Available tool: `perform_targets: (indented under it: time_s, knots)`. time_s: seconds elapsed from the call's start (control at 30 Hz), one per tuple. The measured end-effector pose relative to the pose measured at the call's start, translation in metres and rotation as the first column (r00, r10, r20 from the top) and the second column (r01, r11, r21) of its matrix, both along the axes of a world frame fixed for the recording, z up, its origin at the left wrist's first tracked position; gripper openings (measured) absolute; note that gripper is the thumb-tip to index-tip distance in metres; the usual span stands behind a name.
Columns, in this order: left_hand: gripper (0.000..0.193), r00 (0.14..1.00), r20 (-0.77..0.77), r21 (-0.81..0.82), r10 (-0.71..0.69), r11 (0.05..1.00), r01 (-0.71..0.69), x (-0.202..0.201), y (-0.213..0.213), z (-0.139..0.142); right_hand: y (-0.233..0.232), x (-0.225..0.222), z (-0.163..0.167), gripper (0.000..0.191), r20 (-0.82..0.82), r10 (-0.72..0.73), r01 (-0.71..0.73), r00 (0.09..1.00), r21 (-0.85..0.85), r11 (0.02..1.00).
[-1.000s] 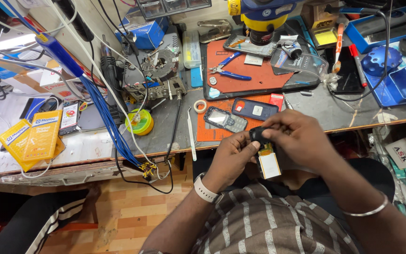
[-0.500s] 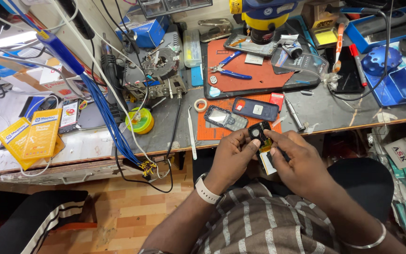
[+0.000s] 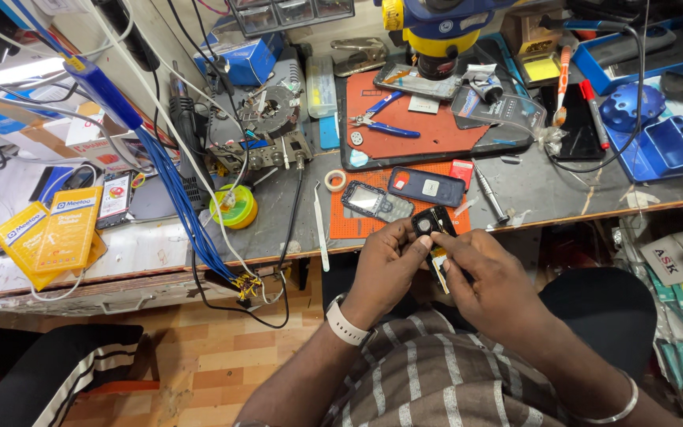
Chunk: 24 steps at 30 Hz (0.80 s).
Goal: The person repairs a feature phone at a workbench. They pry open the phone's back cover, remove the battery, unscrew and lift the mainboard, work on the board with a soldering iron and tweezers, then reassemble the phone, insert the battery, close it, and press buttons to test the device.
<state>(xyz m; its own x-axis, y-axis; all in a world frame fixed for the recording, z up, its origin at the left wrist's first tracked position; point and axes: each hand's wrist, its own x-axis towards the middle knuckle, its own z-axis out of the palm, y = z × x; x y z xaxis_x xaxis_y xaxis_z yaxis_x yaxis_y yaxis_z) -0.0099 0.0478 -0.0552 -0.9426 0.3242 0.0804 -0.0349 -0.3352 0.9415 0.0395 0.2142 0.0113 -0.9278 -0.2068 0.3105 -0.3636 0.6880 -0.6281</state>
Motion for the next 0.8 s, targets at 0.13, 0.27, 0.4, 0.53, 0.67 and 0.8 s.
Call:
perform_targets:
  time_s: [0.13,0.27,0.4,0.53,0.67,0.8]
  knots:
    - [0.016,1.0,-0.01,-0.043,0.02,0.999,-0.02,-0.001,-0.001,0.0,-0.003,0.003,0.002,0.044,0.049,-0.033,0.031,0.998,0.049,0.998]
    - [0.016,0.998,0.05,0.017,0.046,0.999,-0.047,-0.002,-0.001,-0.001,0.004,0.0,-0.004,0.038,0.198,-0.103,0.127,0.975,-0.111,0.986]
    - [0.018,0.996,0.069,0.081,0.049,0.995,-0.054,-0.001,0.0,0.0,0.025,-0.021,-0.018,0.021,0.159,0.0,0.055,0.987,-0.342,0.938]
    - [0.023,0.993,0.115,0.113,0.026,0.993,-0.039,-0.001,-0.002,0.003,0.044,-0.042,-0.027,0.021,0.585,0.025,0.285,0.811,-0.433,0.855]
    - [0.024,0.995,0.097,0.121,0.033,0.992,-0.045,-0.001,-0.002,0.004,0.05,-0.057,-0.028,0.026,0.623,0.083,0.321,0.778,-0.509,0.799]
    - [0.025,0.996,0.093,0.135,0.005,0.991,-0.018,0.0,-0.002,0.003,0.048,-0.064,-0.03,0.027,0.65,0.153,0.335,0.745,-0.561,0.757]
